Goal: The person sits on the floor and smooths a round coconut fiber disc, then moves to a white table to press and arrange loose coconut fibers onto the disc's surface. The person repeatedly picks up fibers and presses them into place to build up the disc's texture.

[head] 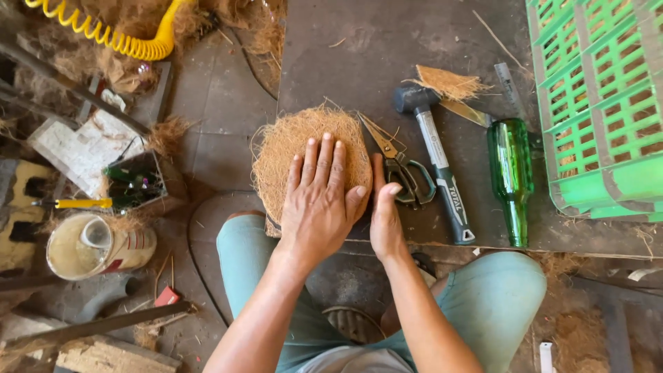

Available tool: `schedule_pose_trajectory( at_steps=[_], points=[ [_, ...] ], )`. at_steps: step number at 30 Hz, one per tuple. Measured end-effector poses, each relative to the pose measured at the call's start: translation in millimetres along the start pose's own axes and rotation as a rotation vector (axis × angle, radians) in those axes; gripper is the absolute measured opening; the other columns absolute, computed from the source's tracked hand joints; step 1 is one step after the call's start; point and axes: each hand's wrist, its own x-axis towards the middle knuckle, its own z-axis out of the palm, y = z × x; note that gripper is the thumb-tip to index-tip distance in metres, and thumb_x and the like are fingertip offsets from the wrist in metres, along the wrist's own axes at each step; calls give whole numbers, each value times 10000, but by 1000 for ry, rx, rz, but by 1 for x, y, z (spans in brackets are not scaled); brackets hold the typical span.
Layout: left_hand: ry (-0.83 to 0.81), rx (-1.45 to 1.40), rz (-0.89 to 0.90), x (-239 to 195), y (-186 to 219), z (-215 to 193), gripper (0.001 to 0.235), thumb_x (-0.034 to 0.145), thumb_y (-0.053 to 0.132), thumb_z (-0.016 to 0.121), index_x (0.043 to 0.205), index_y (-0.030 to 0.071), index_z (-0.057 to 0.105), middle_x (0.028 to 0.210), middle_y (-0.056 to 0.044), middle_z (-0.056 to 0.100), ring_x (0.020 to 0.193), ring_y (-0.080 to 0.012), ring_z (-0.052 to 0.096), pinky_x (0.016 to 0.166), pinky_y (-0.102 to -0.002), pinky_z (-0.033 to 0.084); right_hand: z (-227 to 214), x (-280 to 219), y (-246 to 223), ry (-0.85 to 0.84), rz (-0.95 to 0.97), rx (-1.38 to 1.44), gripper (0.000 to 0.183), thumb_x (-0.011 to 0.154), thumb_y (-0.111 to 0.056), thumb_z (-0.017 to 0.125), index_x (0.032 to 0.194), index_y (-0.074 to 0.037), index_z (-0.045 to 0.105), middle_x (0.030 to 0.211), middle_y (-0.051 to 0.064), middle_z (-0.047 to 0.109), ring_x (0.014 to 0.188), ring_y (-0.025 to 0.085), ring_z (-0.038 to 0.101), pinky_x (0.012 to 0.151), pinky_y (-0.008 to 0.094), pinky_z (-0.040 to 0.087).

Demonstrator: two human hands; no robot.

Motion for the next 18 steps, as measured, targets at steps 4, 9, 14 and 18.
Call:
schedule_pose_trajectory(
  at_steps=[4,9,14,18],
  points=[
    [41,-100,-1,-7,-4,-2,754,1016,535,348,1567,31,242,1630,-208,205,1510,-370,149,1210,-519,73,-21,28,-8,6,-36,34,869,921,-646,-127,1591,-181,173,1654,111,148,1516,342,30,1239,483,-6],
    [482,-367,-116,-35,-12,-9,819,931,419,653,1570,60,287,1649,-218,149,1517,-413,114,1209,-533,82,-35,59,-40,-40,-129,46,876,952,-666,27,1558,-96,302,1600,190,275,1486,393,205,1214,516,147],
    [577,-1088,-400,-53,-20,13,951,881,212,685,1587,68,64,1624,-256,36,1507,-410,46,1212,-522,53,-11,50,-26,-51,-52,308,804,990,-638,117,1585,-97,141,1645,196,105,1497,429,75,1216,569,75],
    [466,-1349,-540,-48,-18,-4,801,910,243,628,1562,64,198,1560,-318,258,1474,-462,198,1196,-545,145,1,34,-28,38,44,345,870,918,-719,96,1569,-161,237,1652,141,148,1513,366,94,1238,501,63]
  ],
)
